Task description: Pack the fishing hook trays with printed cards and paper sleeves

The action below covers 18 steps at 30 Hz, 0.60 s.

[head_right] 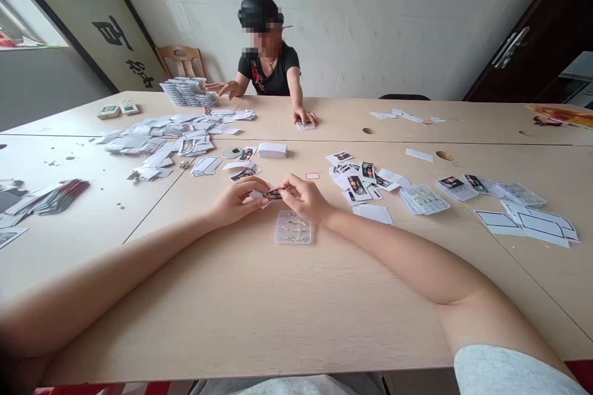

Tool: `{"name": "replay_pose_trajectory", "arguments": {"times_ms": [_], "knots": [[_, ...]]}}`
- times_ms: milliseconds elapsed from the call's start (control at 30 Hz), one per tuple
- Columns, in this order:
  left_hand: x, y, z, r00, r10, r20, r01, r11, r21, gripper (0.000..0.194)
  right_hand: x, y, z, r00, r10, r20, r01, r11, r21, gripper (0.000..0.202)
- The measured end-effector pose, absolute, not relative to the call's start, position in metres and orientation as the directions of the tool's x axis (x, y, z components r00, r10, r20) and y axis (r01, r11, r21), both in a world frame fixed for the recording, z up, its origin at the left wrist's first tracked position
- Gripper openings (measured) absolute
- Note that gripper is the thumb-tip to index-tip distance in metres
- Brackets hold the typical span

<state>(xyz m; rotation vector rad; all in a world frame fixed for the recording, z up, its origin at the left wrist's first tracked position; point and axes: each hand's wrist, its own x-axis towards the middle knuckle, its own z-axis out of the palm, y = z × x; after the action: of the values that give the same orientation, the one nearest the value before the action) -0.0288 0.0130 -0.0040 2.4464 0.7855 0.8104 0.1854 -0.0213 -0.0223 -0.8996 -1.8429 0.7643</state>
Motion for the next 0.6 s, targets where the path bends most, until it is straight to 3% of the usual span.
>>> {"name": "replay_pose_trajectory", "arguments": {"times_ms": [300, 600], "knots": [[-0.0292, 0.0102, -0.0068, 0.761, 0.461, 0.456, 0.275, -0.866, 0.417, 0.021, 0.1906, -0.0166, -0.0261, -0.368, 0.843, 0.392, 0.236, 0.492, -0.838, 0.011], [-0.03, 0.0103, -0.0092, 0.785, 0.434, 0.443, 0.284, -0.887, 0.364, 0.02, 0.1892, -0.0196, -0.0195, -0.355, 0.836, 0.42, 0.225, 0.512, -0.829, 0.015]]}}
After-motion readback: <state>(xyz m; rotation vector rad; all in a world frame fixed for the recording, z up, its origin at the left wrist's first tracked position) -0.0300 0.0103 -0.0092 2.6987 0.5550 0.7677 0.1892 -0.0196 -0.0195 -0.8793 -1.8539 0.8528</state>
